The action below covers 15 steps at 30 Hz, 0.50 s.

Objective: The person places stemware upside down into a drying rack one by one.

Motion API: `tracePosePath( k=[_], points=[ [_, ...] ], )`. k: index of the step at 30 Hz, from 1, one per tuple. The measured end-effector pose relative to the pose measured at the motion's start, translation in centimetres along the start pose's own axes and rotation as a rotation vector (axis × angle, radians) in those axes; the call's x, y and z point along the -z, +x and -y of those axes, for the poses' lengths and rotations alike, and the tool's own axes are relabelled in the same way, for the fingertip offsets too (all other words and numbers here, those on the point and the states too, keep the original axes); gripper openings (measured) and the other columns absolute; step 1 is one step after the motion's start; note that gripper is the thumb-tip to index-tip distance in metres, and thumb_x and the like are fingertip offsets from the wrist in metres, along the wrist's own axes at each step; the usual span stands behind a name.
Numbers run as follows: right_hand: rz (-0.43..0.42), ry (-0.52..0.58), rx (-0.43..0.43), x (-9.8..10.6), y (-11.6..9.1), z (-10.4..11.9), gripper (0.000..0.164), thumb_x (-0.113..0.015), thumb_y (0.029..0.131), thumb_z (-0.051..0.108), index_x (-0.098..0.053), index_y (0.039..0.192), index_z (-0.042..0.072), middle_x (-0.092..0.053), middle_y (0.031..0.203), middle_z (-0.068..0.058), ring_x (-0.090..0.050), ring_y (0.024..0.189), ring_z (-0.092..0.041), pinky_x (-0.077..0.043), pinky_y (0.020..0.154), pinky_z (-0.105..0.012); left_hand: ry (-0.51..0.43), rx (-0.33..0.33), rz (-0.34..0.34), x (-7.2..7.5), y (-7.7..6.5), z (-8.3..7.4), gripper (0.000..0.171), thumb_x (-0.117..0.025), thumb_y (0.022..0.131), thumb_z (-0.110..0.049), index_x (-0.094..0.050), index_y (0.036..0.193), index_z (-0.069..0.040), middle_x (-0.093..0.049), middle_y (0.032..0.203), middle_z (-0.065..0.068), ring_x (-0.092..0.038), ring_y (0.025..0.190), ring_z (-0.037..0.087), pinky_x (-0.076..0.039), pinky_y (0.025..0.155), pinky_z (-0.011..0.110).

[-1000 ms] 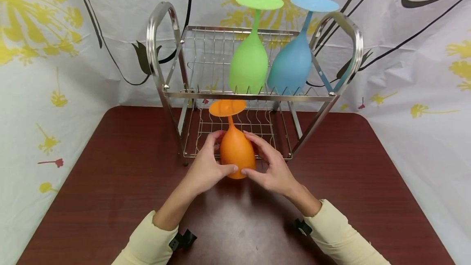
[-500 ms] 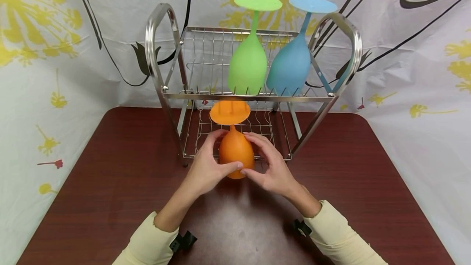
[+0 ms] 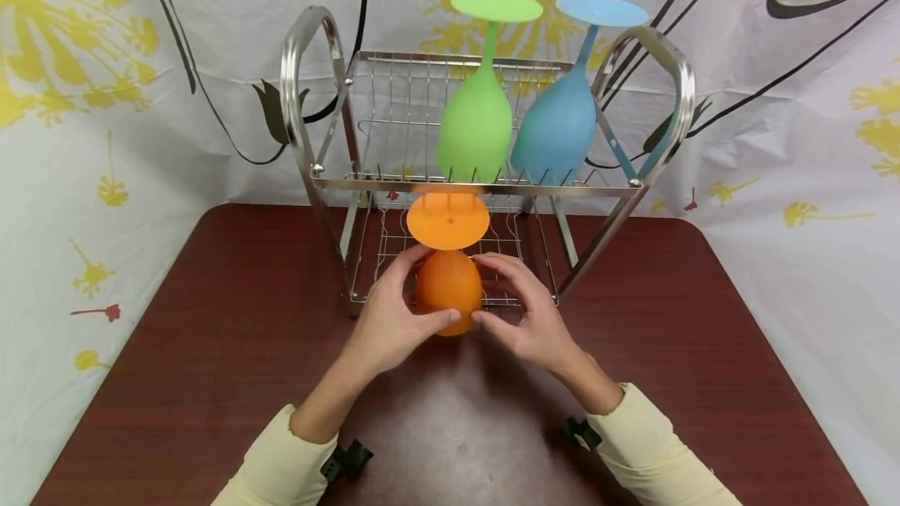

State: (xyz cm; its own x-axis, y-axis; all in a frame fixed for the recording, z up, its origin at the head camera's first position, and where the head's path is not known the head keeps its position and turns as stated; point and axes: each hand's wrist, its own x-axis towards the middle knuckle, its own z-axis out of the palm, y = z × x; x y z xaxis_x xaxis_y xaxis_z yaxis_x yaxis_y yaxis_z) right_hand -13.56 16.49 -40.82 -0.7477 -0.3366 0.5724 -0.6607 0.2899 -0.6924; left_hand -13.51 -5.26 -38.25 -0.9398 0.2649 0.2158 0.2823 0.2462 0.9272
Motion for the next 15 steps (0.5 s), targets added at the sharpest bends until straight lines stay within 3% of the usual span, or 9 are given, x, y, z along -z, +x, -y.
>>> tracePosePath(
  k=[5, 10, 15],
  points=[
    [-0.023, 0.058, 0.004, 0.7, -0.1, -0.2, 0.07, -0.076, 0.075, -0.013, -0.047, 0.138, -0.002, -0.053, 0.132, -0.02, -0.057, 0.117, -0.032, -0.052, 0.094, -0.03, 0.017, -0.011, 0.001, 0.4, -0.1, -0.2, 0.081, -0.085, 0.074, -0.014, -0.042, 0.142, -0.015, -0.053, 0.134, 0.002, -0.053, 0.121, 0.022, -0.048, 0.099, 0.043],
    [-0.073, 0.036, -0.008, 1.5, -0.4, -0.4, 0.072, -0.074, 0.074, -0.016, -0.046, 0.139, -0.001, -0.055, 0.13, -0.021, -0.057, 0.115, -0.028, -0.052, 0.093, -0.027, 0.022, -0.054, -0.017, 0.9, -0.3, -0.3, 0.081, -0.084, 0.075, -0.015, -0.042, 0.143, -0.015, -0.054, 0.134, 0.002, -0.056, 0.118, 0.021, -0.05, 0.097, 0.041],
    [-0.103, 0.038, -0.007, 2.1, -0.6, -0.7, 0.075, -0.072, 0.072, -0.021, -0.045, 0.14, -0.003, -0.055, 0.128, -0.026, -0.059, 0.113, -0.025, -0.053, 0.091, -0.032, 0.023, -0.087, -0.026, 1.4, -0.4, -0.2, 0.082, -0.085, 0.074, -0.014, -0.042, 0.144, -0.013, -0.053, 0.136, 0.003, -0.055, 0.12, 0.021, -0.05, 0.098, 0.041]
  ],
)
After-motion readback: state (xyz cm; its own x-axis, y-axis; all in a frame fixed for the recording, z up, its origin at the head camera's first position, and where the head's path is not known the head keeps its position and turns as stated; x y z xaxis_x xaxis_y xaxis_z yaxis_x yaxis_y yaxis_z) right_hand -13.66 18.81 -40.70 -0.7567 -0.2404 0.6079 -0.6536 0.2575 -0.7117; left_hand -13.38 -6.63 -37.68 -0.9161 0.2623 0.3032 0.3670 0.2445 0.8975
